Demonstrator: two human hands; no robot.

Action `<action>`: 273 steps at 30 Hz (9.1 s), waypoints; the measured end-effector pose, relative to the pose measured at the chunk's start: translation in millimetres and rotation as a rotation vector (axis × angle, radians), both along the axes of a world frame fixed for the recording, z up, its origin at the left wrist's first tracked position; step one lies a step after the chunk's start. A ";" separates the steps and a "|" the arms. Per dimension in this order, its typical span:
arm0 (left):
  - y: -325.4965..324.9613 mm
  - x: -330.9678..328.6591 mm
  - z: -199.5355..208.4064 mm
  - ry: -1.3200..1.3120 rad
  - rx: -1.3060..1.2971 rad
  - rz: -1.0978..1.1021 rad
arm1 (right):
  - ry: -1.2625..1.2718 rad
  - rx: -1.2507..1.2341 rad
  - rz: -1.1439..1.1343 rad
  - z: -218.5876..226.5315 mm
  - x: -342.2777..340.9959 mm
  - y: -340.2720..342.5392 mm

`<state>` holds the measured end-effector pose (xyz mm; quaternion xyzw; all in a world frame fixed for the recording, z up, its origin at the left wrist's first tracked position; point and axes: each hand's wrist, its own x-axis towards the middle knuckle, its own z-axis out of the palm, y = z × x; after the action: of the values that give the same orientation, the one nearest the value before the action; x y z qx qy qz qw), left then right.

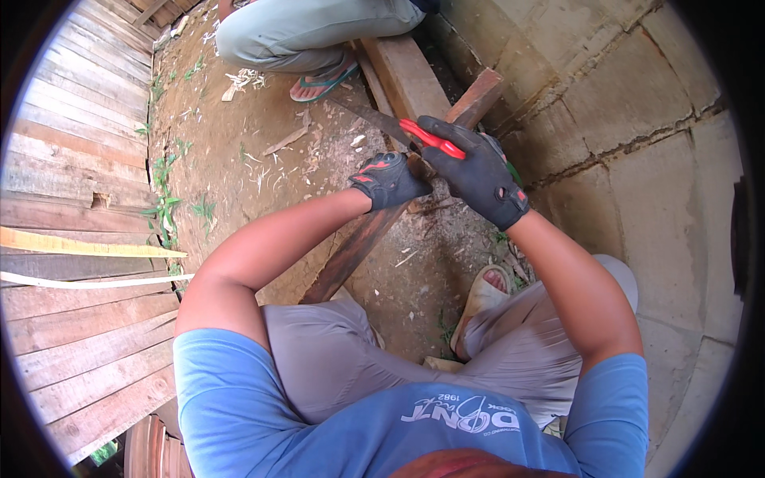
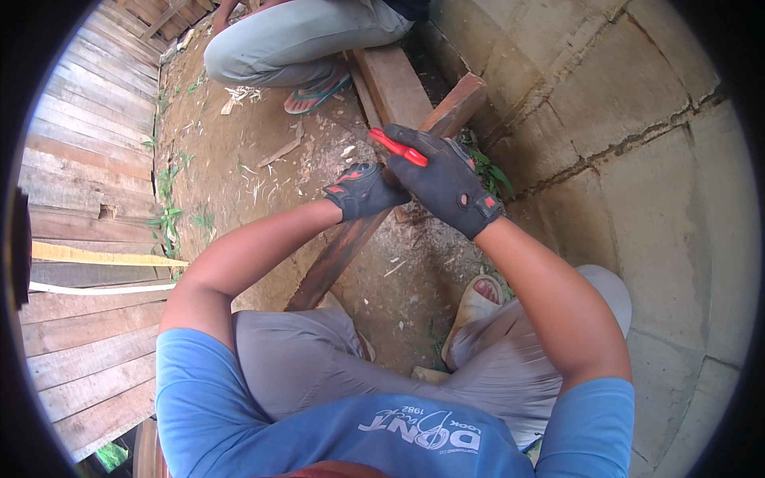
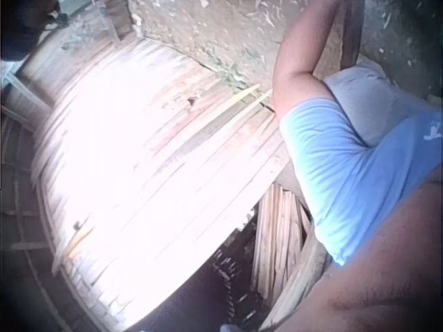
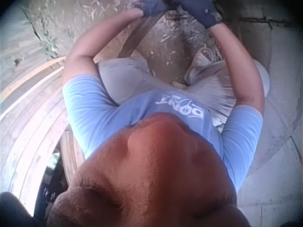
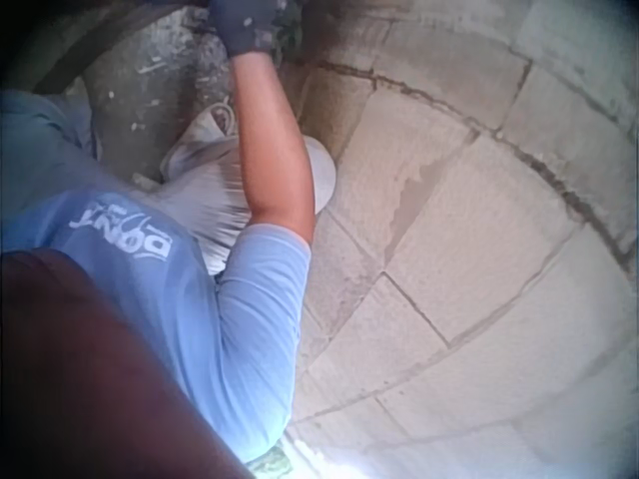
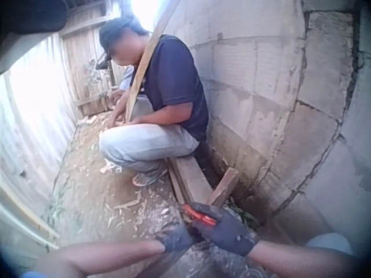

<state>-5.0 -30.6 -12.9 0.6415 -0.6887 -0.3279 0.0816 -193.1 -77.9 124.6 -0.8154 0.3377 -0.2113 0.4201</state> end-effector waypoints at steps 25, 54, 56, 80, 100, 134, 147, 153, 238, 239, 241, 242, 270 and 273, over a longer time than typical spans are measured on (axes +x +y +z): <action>9.4 4.9 23.4 0.068 0.154 0.207 | 0.375 -0.183 -0.055 154.4 -183.7 94.5; 4.6 1.0 -7.3 -0.018 -0.123 -0.034 | 0.173 -0.063 0.101 0.3 2.7 -2.1; 3.6 -3.6 13.1 0.041 0.000 0.071 | 0.187 0.061 -0.004 12.3 -14.1 5.3; 15.6 -17.7 -4.2 -0.038 -0.196 0.190 | 0.391 -0.294 0.246 111.3 -51.0 32.9; 5.0 -2.2 -3.9 0.129 -0.001 0.262 | 0.108 -0.494 0.184 -30.9 -25.2 -19.7; -13.4 40.1 -32.9 0.358 -0.006 -0.012 | 0.222 -0.357 0.193 7.9 12.6 -3.6; 24.1 4.0 24.0 0.039 0.044 0.437 | 0.325 -0.170 0.154 6.5 40.4 -20.8; 20.9 6.6 15.6 -0.005 0.049 0.444 | 0.374 -0.465 0.339 58.5 -26.0 -4.0; 16.9 5.4 11.0 -0.069 0.038 0.330 | 0.539 -0.024 -0.195 152.8 -169.1 77.1; 14.9 5.9 3.1 -0.057 0.000 0.329 | 0.536 -0.123 -0.136 153.8 -167.1 78.1; 15.4 12.4 -17.5 -0.045 -0.071 0.347 | 0.535 -0.547 0.133 149.5 -164.6 67.9; 14.2 8.2 -9.8 -0.047 -0.092 0.353 | 0.547 -0.705 0.236 145.8 -162.5 62.0; 17.4 19.1 22.9 -0.012 0.097 0.309 | 0.372 -0.821 0.393 32.4 -85.5 8.9; 19.4 19.8 18.5 -0.015 0.075 0.316 | 0.414 -0.321 0.106 95.9 -130.1 39.4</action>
<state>14.7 -11.3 5.5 0.7469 -0.5672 -0.3314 0.1030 -323.2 -38.5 220.5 -0.9139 0.3354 -0.0687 0.2180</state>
